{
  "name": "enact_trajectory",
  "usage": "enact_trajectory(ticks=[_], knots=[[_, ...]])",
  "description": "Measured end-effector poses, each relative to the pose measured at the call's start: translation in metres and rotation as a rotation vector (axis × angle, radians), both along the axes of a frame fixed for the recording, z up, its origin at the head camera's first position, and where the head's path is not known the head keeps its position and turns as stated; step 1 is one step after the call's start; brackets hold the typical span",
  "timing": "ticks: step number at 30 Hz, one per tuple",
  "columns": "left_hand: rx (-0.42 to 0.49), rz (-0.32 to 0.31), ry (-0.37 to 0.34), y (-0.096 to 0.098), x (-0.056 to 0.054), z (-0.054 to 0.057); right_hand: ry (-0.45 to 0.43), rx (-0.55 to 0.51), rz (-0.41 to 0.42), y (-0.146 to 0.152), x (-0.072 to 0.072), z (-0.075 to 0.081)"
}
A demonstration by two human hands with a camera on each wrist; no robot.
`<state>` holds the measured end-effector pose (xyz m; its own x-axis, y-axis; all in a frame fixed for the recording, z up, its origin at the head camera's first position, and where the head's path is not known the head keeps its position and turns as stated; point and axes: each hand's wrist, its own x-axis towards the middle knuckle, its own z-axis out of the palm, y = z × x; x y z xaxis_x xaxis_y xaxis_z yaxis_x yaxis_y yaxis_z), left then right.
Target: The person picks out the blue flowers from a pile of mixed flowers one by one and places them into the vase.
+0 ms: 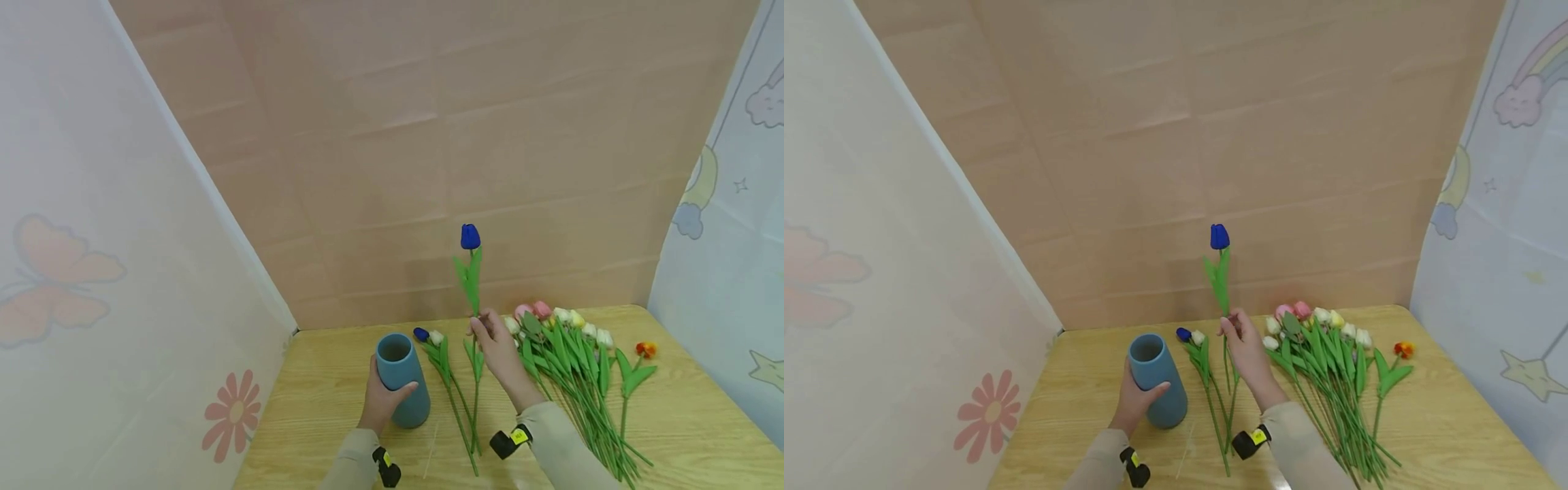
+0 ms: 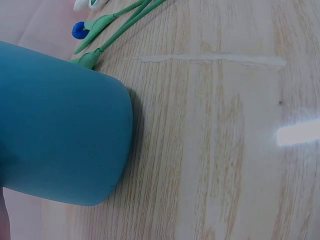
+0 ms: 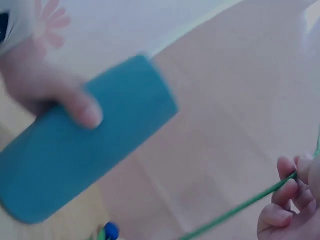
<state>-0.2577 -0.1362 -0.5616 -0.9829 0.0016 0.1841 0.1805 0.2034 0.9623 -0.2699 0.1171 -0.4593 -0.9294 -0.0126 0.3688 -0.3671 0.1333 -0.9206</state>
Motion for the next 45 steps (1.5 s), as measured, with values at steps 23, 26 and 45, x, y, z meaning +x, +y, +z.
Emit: enact_trajectory(ticks=[23,26,45], knots=[[-0.004,-0.019,-0.01,0.001,0.011,0.02,0.296,-0.165,0.214,-0.025,0.035,0.077],[-0.002,-0.016,-0.006,0.001,0.012,0.021,0.369,-0.214,0.231,-0.027,0.038,0.081],[-0.009,0.022,-0.011,-0.001,-0.003,-0.005,0.767,-0.294,0.208,-0.068,0.038,0.101]])
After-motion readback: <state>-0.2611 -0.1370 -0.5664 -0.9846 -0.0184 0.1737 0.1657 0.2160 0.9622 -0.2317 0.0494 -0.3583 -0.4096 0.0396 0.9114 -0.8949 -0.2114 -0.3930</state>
